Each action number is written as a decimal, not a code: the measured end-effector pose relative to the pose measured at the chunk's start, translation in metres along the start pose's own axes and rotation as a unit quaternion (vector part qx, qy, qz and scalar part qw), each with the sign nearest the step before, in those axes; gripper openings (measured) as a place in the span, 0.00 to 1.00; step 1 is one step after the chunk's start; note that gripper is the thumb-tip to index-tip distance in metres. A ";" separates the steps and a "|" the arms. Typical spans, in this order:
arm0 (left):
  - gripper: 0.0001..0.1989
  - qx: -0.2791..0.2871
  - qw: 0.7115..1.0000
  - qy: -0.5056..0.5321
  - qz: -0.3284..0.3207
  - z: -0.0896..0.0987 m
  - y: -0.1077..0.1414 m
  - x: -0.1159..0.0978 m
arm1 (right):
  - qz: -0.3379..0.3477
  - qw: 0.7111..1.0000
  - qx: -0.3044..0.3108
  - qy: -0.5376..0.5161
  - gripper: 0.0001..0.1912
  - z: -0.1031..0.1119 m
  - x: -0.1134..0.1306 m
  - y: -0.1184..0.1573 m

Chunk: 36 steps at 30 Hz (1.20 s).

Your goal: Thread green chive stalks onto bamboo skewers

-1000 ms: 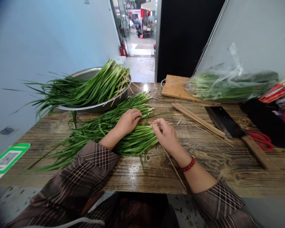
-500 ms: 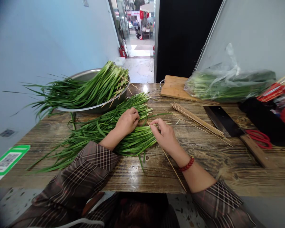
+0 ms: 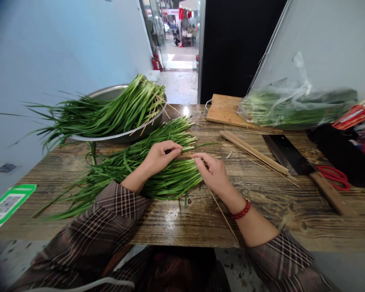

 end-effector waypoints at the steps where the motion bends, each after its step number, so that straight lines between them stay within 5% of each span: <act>1: 0.08 0.001 1.000 -0.001 -0.007 -0.001 0.000 -0.002 | 0.001 1.000 0.000 0.000 0.15 0.000 0.001 0.000; 26: 0.05 -0.032 0.997 0.005 -0.072 -0.008 0.006 -0.017 | 0.005 1.000 0.006 0.002 0.14 -0.001 0.005 0.000; 36: 0.06 0.008 0.996 0.007 -0.085 -0.010 0.008 -0.019 | -0.037 0.999 -0.010 0.019 0.25 -0.002 0.006 0.003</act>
Point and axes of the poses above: each hand's wrist, its own y-axis away from the middle knuckle, its own z-axis out of the back of the hand, x = y × z, the point moved 3 cm from there along -y, towards the middle knuckle
